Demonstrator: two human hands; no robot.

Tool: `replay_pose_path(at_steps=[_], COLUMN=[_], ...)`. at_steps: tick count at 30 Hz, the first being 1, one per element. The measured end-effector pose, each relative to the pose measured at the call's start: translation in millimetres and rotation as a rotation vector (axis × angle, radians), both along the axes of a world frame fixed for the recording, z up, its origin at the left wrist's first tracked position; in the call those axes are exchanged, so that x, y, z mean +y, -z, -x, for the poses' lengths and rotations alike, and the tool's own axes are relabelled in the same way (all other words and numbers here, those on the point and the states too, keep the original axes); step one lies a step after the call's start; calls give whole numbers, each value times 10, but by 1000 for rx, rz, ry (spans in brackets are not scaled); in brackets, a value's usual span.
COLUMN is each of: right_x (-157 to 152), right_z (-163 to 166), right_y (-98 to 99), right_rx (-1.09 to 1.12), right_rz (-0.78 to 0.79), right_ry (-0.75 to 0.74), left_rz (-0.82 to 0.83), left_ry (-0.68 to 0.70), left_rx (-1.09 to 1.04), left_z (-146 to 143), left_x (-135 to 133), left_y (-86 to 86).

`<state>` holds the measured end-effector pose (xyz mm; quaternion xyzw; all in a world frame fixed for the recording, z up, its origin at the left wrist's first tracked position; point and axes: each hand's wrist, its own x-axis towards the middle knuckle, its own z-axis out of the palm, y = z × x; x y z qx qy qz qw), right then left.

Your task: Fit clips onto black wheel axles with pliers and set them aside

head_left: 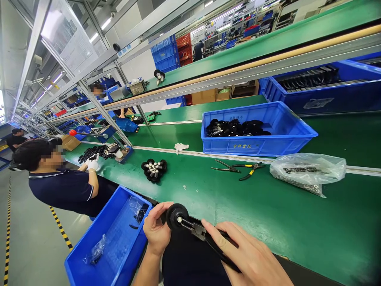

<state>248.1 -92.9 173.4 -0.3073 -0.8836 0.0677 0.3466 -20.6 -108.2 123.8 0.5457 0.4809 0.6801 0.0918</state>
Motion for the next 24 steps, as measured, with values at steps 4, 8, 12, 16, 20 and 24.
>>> replay_pose_path(at_steps=[4,8,12,16,20,24], right_x=[34,5,-97,-256,-404,-451], right_z=[-3,36,164,346,488,541], right_y=[-21,-10,90,244,336,359], right_rx=[-10,-1,82,184,262,291], right_rz=[-24,-24,74,177,275,299], right_ry=[13,3,28,71,117,138], left_rz=[76,-25,-37,-27,-37,-29], left_ry=[19,16,-171,-318,-403,-424], left_rx=[216,344,251,192,122,72], left_z=[82,93,-1,-129,-212,-261], left_x=[13,29,18,23,63,108], left_y=[-77,-151,-90,44,152,161])
